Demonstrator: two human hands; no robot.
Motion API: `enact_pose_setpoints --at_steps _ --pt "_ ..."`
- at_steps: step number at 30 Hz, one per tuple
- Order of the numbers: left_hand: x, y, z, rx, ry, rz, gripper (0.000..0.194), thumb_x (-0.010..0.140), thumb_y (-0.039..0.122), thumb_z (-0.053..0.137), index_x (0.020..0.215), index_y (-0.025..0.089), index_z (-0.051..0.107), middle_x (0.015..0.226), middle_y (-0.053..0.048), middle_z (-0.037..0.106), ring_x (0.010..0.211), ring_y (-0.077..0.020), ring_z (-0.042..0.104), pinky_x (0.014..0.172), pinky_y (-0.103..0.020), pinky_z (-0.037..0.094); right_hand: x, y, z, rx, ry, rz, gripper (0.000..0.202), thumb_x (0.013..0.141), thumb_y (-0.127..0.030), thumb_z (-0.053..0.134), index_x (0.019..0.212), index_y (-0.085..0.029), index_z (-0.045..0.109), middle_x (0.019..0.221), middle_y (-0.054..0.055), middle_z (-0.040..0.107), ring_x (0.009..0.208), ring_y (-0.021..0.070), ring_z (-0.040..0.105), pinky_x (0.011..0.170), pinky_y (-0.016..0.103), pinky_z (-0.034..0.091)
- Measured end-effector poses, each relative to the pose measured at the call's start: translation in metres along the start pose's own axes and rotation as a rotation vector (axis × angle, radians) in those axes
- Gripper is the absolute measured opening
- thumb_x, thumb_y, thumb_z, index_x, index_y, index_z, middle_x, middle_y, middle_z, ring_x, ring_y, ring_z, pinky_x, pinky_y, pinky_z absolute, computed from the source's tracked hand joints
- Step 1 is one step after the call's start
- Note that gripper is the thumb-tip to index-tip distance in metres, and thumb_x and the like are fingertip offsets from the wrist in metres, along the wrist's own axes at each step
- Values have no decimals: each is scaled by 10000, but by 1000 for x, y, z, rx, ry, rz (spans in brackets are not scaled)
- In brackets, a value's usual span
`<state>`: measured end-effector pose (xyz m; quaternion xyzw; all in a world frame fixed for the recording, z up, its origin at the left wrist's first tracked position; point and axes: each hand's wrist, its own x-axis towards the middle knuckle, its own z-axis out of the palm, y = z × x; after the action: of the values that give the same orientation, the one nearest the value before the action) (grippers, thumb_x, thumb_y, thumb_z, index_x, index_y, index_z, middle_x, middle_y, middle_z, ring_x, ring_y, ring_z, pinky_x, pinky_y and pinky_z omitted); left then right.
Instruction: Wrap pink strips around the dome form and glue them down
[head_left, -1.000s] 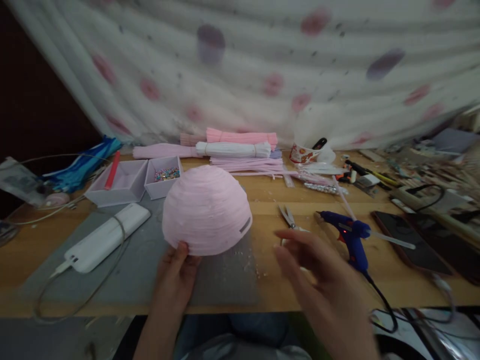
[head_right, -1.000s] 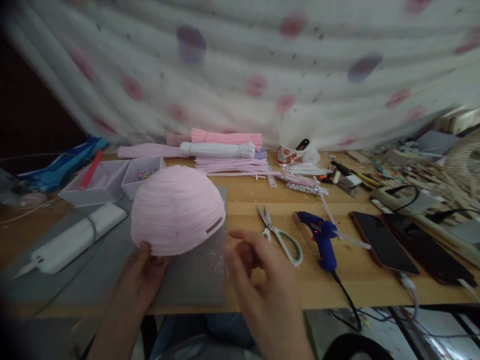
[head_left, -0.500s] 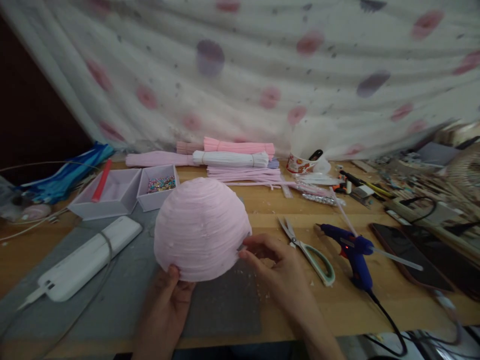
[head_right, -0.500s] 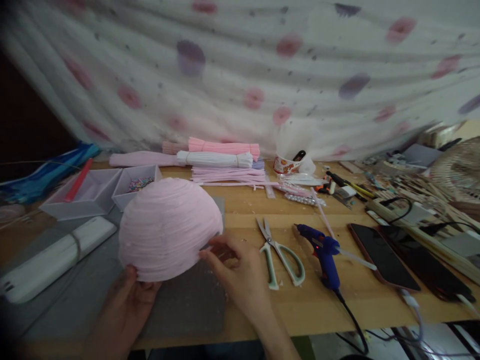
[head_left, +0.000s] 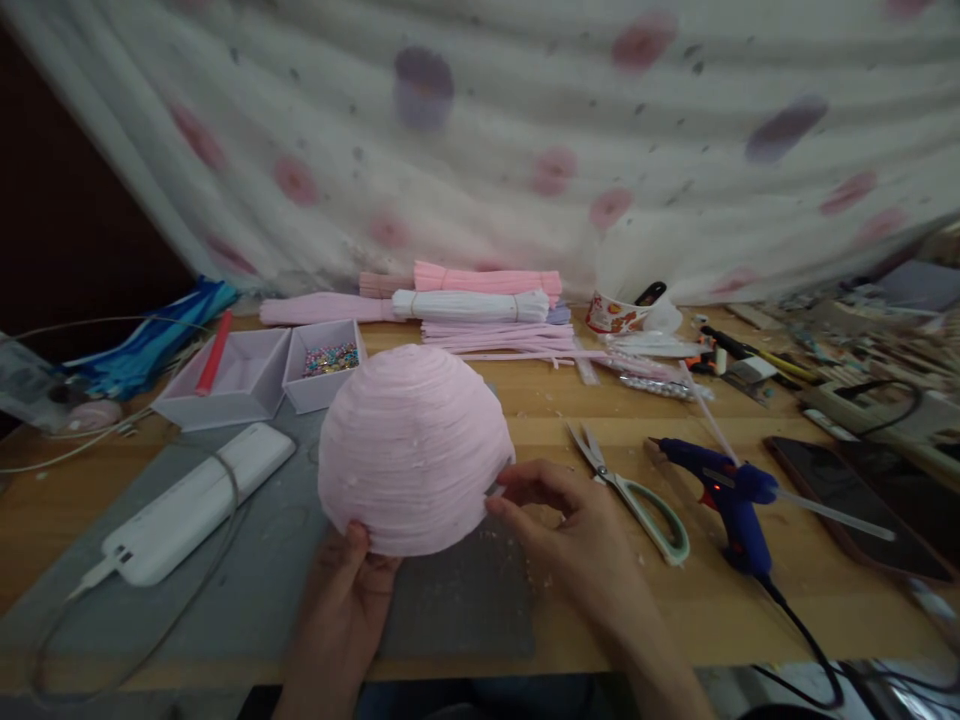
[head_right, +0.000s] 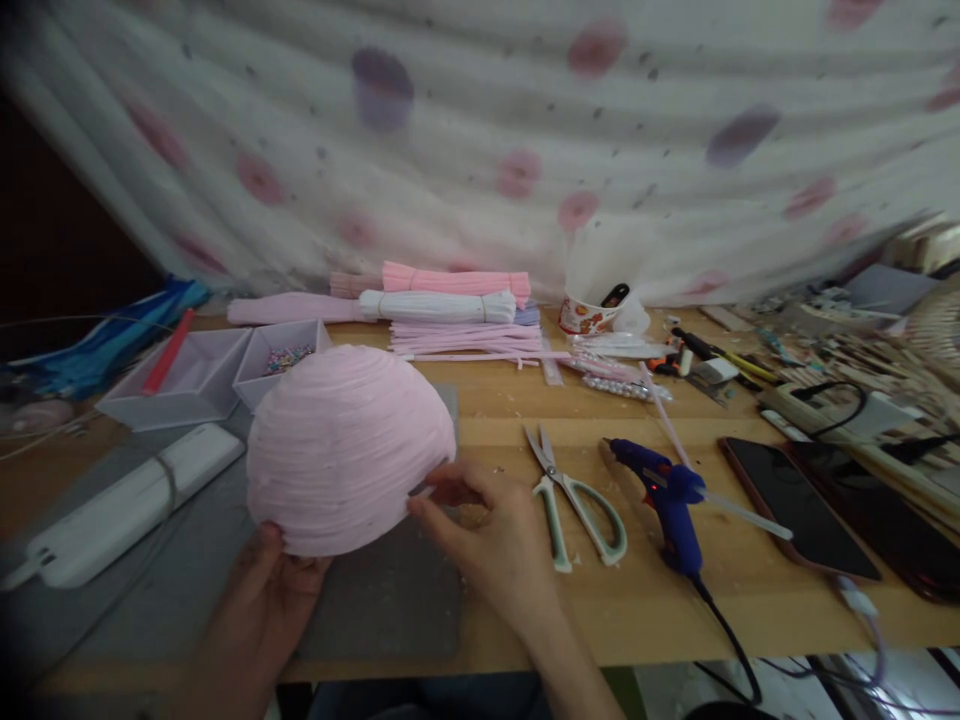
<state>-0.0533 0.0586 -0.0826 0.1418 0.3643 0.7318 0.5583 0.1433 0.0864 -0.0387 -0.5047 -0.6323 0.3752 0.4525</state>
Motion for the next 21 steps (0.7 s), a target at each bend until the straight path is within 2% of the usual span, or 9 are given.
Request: enact_pose_setpoints --at_steps 5,14,17,21 --pt "0 -1 -4 -5 33 -18 285 517 383 960 714 252 802 794 -22 818 714 -191 776 715 -222 619 0 1 1 -16 18 23 113 759 -273 752 857 -218 737 770 8 748 707 164 705 672 273 555" --pt "-1 0 -2 -31 51 -19 305 534 339 959 791 259 815 805 -10 820 671 -174 768 693 -215 625 4 -3 -5 46 -67 111 126 789 -335 726 813 -216 759 764 19 776 706 173 719 655 266 546" --pt "-3 0 -1 -24 82 -21 355 503 333 970 814 259 817 814 -12 821 685 -190 772 688 -227 631 4 -4 -6 27 -81 120 159 782 -365 739 793 -206 743 740 20 759 695 175 707 647 270 541" --pt "-3 0 -3 25 77 -2 470 527 356 960 965 270 813 898 -35 823 752 -219 783 720 -247 633 3 1 -3 4 -80 102 168 780 -368 762 791 -204 728 732 20 741 683 175 691 631 276 532"
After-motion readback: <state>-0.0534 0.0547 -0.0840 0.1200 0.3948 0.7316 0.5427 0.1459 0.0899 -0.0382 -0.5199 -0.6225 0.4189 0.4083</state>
